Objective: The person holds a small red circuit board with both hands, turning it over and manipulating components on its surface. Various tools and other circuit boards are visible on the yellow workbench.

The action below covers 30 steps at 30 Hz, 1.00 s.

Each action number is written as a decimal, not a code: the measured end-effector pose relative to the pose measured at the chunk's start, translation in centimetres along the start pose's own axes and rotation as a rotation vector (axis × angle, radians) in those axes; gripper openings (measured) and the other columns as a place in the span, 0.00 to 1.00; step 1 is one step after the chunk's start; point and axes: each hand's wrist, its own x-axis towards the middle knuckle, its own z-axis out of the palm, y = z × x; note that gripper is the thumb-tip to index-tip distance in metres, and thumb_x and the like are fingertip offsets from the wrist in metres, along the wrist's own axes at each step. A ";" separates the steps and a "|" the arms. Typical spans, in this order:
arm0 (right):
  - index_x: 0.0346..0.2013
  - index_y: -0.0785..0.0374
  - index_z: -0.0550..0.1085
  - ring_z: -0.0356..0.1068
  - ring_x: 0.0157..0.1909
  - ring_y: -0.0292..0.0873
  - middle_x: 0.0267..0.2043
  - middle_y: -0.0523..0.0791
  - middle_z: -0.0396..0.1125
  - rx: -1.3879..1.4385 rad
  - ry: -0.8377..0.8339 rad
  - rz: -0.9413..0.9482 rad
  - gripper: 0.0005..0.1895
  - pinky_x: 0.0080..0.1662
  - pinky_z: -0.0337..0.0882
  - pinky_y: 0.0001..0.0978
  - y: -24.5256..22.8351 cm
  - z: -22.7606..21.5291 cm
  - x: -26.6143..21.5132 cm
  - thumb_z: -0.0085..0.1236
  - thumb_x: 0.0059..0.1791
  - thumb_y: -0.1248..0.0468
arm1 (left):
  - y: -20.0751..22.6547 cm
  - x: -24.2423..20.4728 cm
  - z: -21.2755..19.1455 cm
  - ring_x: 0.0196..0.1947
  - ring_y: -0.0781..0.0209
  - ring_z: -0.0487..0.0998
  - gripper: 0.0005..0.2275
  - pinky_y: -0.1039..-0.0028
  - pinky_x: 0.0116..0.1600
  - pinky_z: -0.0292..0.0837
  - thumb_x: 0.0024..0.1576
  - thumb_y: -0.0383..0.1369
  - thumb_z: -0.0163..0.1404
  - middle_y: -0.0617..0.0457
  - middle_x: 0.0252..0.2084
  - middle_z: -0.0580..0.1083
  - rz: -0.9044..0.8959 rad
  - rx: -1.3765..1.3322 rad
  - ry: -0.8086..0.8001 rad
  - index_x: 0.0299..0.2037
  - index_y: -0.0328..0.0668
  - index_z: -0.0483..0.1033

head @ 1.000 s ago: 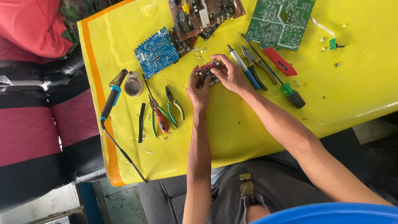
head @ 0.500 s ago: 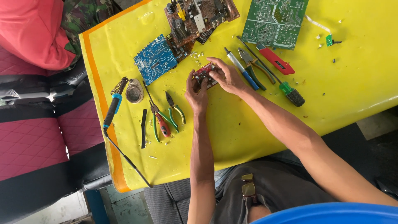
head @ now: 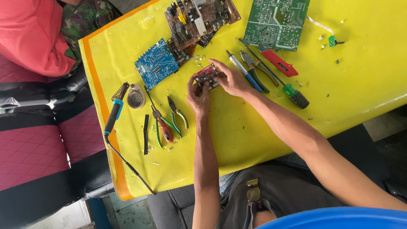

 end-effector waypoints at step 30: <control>0.74 0.55 0.62 0.68 0.35 0.44 0.38 0.54 0.72 0.109 -0.007 0.081 0.25 0.37 0.67 0.36 1.2 0.2 -0.8 0.47 0.61 0.57 | 1.8 0.0 0.2 0.52 0.31 0.79 0.18 0.46 0.56 0.78 0.63 0.30 0.56 0.31 0.51 0.78 -0.037 -0.049 -0.038 0.62 0.38 0.70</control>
